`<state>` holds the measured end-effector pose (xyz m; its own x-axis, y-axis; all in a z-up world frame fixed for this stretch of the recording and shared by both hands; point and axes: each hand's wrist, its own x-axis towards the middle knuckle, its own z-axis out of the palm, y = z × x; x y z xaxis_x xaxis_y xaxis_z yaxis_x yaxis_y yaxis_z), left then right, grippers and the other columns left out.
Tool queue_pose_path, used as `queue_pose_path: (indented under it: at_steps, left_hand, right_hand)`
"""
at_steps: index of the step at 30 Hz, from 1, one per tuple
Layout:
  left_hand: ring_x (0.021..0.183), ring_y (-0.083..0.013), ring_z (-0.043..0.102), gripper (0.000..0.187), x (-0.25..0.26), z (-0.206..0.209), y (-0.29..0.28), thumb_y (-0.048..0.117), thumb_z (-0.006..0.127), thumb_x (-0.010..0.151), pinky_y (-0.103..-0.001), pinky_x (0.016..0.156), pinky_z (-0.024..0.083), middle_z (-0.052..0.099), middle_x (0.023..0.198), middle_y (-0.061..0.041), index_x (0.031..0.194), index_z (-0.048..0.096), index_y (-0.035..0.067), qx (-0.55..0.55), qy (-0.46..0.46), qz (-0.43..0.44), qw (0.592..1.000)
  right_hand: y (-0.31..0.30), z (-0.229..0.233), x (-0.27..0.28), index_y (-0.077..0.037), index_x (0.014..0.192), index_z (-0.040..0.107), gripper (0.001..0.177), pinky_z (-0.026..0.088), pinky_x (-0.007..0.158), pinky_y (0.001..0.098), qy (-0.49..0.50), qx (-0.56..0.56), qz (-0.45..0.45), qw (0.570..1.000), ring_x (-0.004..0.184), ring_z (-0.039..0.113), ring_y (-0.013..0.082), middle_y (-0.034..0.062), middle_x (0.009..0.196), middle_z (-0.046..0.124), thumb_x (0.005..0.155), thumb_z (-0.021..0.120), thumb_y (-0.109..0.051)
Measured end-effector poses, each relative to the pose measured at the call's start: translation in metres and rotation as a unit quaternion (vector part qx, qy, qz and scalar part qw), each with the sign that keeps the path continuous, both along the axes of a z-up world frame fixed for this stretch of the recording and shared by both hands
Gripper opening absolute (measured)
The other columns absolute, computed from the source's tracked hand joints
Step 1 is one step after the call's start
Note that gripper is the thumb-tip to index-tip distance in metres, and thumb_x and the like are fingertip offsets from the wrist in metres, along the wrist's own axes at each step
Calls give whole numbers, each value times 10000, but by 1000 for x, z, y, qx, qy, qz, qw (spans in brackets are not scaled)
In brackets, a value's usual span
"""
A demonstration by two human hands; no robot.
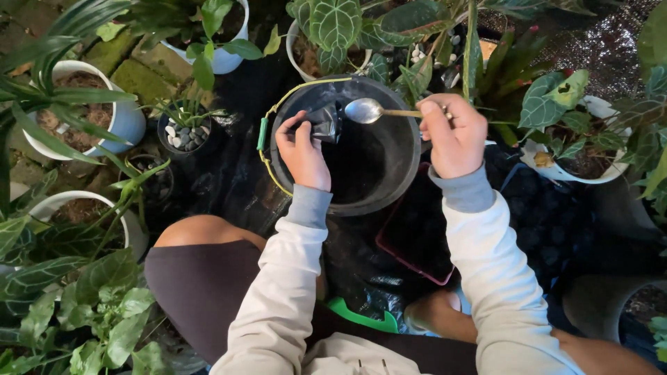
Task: Filling small black plastic nursery pots with soil from a bucket using a spoon.
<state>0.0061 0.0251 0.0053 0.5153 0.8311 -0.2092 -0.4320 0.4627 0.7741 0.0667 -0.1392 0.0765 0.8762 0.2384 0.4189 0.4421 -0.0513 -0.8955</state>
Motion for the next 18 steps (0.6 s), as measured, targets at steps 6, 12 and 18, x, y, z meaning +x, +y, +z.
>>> queue_pose_path:
  at_steps: [6,12,18]
  left_hand:
    - [948,-185,501,150,-2,3,-2,52,542,816,-296,772,490,518,1021,-122,952,481,63,27,29,-3,999]
    - [964,-150,563,172,-3,3,-11,44,503,830,-224,764,471,564,1019,-96,994,496,97,97,10,-58,994]
    - [1102,-234,485,297,-3,-3,-13,80,391,910,-364,925,419,497,1198,-196,1189,443,-10,83,-48,-144,985]
  right_hand:
    - [2,3,-2,52,871,626,89,473,479,244,4,15,-3,1000,503,536,147,128,558,514,885,558,-4]
    - [14,-13,-7,56,865,623,88,459,447,234,28,27,36,999,495,543,151,148,555,531,872,546,14]
    - [22,-28,-7,34,912,602,135,489,466,217,100,68,59,991,543,561,127,144,608,575,892,513,-66]
